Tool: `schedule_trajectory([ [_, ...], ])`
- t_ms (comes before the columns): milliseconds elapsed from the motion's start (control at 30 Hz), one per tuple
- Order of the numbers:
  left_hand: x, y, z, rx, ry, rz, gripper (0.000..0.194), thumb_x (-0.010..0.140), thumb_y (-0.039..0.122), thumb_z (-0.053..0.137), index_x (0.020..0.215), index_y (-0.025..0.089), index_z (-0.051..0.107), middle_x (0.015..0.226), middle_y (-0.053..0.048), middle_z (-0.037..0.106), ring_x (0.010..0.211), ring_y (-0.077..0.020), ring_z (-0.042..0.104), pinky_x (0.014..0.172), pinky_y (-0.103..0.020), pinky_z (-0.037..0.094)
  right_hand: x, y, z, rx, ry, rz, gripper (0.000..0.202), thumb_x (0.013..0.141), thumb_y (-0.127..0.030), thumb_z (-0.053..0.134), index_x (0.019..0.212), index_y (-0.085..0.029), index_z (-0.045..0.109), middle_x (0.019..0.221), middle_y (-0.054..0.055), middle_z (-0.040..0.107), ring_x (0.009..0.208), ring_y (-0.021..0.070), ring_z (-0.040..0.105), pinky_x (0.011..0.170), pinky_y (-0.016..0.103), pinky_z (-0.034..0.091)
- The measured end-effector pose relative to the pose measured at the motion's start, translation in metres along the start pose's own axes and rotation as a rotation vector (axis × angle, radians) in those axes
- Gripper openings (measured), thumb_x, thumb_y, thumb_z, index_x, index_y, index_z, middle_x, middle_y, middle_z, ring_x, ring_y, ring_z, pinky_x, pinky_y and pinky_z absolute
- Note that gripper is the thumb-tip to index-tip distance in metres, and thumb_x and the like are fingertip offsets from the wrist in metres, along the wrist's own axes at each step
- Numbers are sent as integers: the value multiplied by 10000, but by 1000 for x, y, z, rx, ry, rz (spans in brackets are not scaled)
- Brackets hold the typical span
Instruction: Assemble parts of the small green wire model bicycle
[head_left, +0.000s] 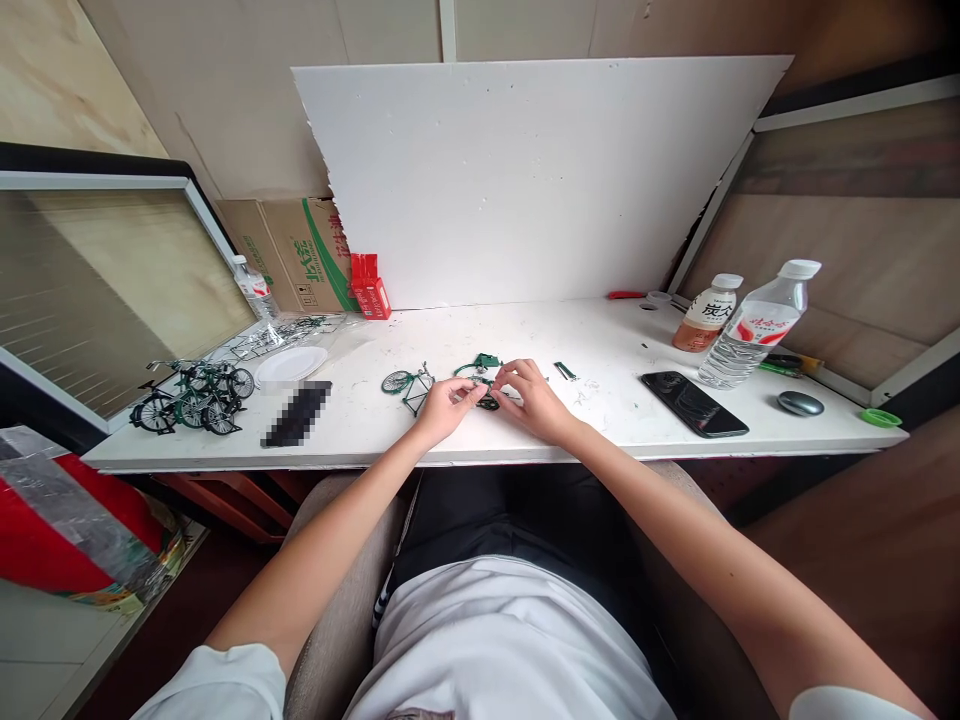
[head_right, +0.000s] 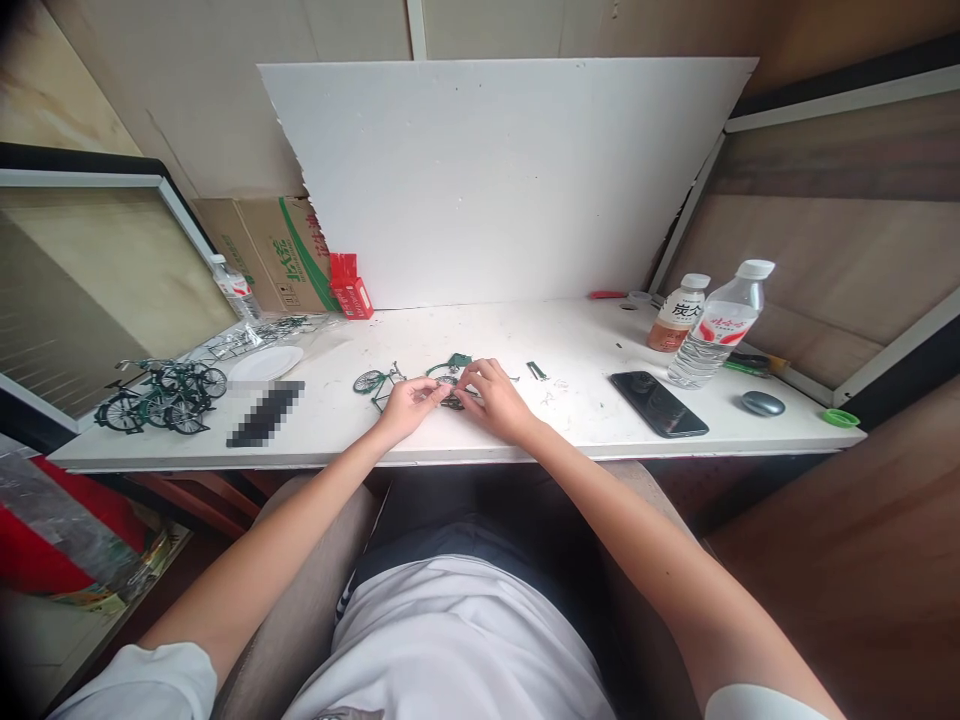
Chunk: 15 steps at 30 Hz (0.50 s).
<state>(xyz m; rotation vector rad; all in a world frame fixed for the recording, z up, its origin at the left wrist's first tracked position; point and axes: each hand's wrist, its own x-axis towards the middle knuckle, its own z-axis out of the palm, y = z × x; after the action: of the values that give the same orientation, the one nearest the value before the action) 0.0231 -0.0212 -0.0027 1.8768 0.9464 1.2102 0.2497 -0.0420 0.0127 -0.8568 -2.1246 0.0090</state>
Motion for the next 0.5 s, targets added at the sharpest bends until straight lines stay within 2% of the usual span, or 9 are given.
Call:
schedule_trajectory([
  [133,-1,1,0,-38,4,-51,439,946,589,713,965,157,787,930,-80,789,719,-158,672,722,-284,528,-1,23,-18,-64,-60,36,160,1060,-318,593,1082,-236,729,1099,130,705,1064,319,602,934,489,531],
  [300,-3,4,0,-91,27,-108,460,948,618,693,943,161,746,949,-90,798,521,-101,569,543,-255,473,-8,55,-33,-77,-192,40,165,1020,-265,634,973,-233,789,984,112,774,1006,313,634,931,465,514],
  [500,-3,6,1,-85,23,-128,458,932,613,711,944,158,766,947,-98,805,516,-106,523,510,-258,449,-7,56,-33,-38,-298,34,230,1006,-203,598,964,-243,820,940,91,798,980,289,669,948,447,527],
])
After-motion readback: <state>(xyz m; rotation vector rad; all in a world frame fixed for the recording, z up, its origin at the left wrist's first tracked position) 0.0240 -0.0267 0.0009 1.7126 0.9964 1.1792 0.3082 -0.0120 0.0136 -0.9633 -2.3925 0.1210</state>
